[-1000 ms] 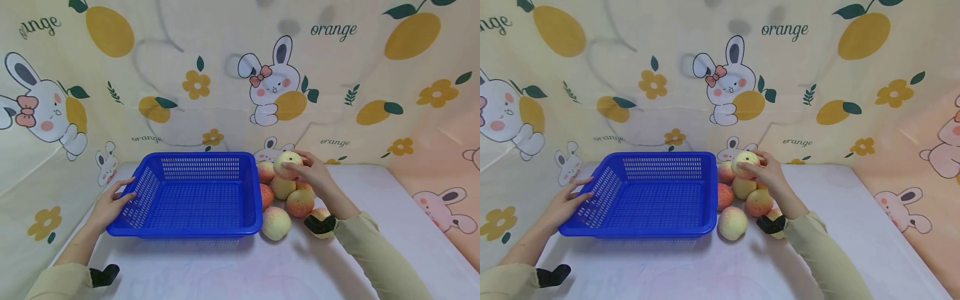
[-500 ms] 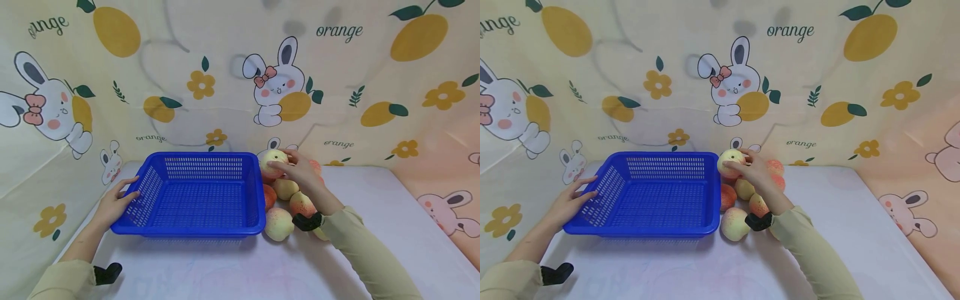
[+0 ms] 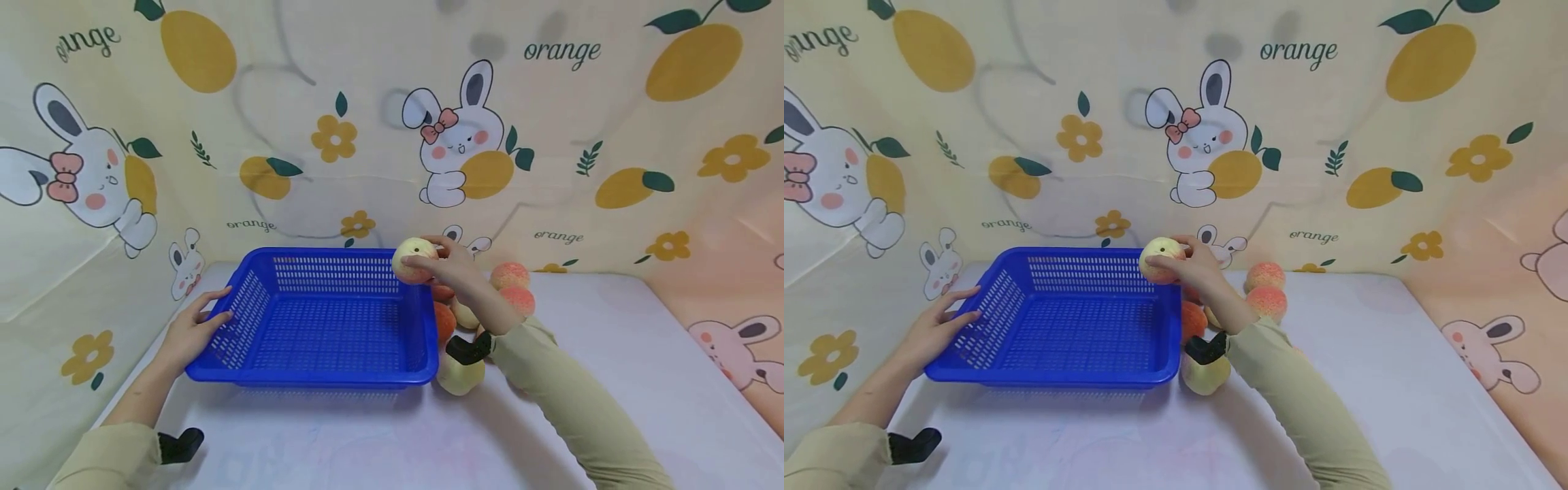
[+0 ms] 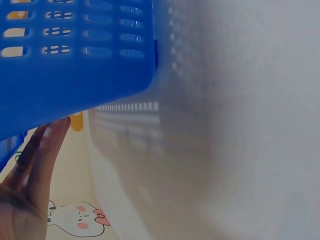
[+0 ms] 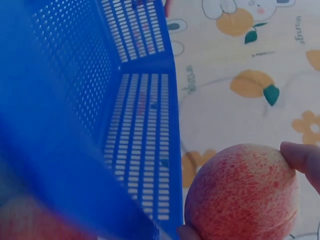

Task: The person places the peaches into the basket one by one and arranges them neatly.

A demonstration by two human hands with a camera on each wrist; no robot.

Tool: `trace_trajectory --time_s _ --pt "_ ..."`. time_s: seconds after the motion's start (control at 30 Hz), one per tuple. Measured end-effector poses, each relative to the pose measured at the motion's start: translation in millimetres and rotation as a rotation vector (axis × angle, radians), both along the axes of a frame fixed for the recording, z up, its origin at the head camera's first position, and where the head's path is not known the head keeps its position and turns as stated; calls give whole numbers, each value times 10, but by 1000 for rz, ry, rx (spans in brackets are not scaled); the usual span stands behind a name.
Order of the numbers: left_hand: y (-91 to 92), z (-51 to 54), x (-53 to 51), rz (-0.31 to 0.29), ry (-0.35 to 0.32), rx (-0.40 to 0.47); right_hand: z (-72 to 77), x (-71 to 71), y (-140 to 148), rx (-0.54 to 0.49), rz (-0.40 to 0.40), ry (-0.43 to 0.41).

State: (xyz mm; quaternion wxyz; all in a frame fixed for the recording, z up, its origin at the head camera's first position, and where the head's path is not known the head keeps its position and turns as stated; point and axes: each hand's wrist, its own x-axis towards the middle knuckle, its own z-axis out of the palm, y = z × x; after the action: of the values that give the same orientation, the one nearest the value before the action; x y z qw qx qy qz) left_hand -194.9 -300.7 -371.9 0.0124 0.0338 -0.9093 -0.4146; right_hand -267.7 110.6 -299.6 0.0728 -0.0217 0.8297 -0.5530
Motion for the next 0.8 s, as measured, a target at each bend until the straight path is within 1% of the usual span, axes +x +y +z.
trace_trajectory --time_s 0.3,0.43,0.6,0.8 --pt "0 -6 0 1 -18 19 -32 -62 -236 -57 32 -12" --pt "9 -16 -7 2 -17 22 -59 -95 -296 -54 31 -23" --pt "-1 -26 -14 -2 -24 22 -91 -133 -388 -21 33 -34" --pt "-11 -24 -7 0 -21 37 -148 -167 -556 -40 45 -107"
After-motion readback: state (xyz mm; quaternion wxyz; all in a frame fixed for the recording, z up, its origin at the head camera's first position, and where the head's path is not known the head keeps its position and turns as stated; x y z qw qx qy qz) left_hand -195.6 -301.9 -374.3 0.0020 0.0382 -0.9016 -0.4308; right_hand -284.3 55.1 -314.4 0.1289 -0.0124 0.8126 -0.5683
